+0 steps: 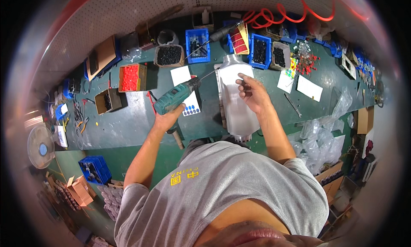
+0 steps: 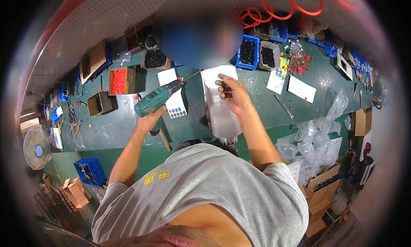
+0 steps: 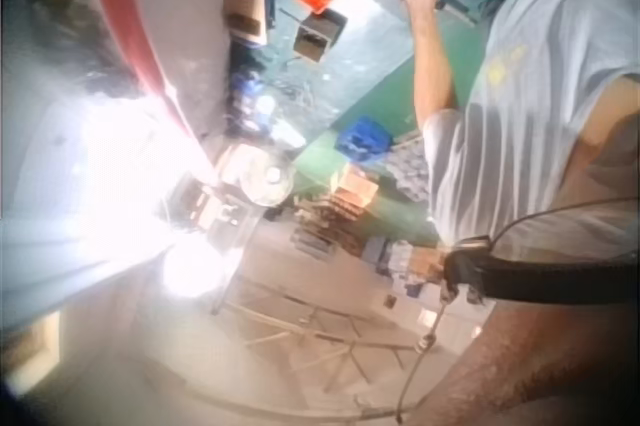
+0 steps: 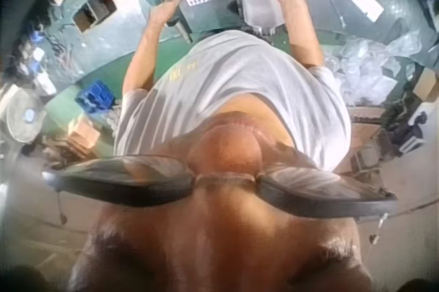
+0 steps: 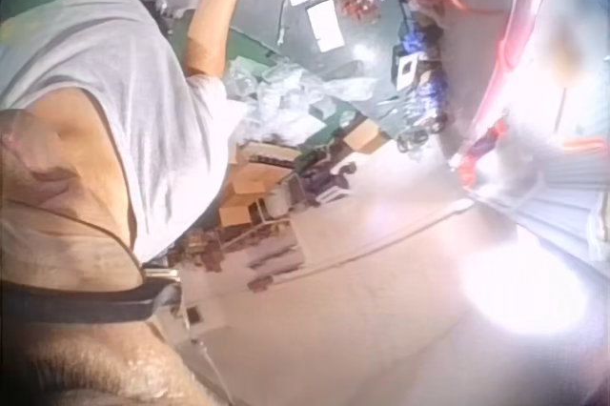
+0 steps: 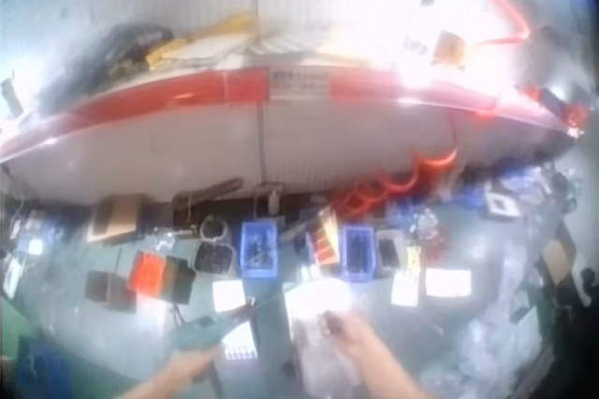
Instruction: The person assembles a silver metal enclosure by attaching a black internal component, securing it with a cordless drill, and applying colored stickers. They then place the finished unit on a cardboard sheet with other similar units.
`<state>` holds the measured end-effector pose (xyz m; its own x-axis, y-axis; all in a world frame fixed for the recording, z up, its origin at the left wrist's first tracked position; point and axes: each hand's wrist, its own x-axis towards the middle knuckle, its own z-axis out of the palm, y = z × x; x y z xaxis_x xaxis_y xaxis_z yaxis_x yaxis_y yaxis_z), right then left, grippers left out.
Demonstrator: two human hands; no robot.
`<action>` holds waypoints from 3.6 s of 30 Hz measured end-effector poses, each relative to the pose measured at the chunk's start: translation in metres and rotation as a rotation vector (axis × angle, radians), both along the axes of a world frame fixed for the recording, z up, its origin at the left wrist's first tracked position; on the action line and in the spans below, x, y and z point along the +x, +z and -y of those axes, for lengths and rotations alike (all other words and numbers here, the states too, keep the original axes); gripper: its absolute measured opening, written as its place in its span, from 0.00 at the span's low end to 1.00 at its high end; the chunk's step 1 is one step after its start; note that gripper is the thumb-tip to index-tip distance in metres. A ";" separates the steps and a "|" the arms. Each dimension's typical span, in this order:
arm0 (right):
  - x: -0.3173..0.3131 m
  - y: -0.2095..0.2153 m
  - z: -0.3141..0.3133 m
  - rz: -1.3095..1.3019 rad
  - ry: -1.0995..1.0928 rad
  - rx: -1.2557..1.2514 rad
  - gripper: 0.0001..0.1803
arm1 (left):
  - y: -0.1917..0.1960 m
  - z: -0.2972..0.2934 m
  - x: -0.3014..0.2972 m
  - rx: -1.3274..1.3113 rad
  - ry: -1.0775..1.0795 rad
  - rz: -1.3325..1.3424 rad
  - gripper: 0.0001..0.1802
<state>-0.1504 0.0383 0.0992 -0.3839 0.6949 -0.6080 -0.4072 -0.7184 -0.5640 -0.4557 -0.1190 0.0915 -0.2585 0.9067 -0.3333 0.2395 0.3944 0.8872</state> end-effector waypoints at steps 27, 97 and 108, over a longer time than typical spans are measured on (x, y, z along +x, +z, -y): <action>0.096 -0.033 -0.005 0.262 -0.292 0.149 0.12 | 0.174 -0.209 0.066 -0.111 -0.838 -0.751 0.23; 0.290 0.072 0.050 0.021 -0.823 0.200 0.05 | -0.176 0.119 -0.030 -0.038 0.332 -0.711 0.36; 0.246 0.141 0.104 -0.167 -0.780 0.286 0.08 | -0.175 0.097 -0.014 -0.104 0.299 -0.693 0.39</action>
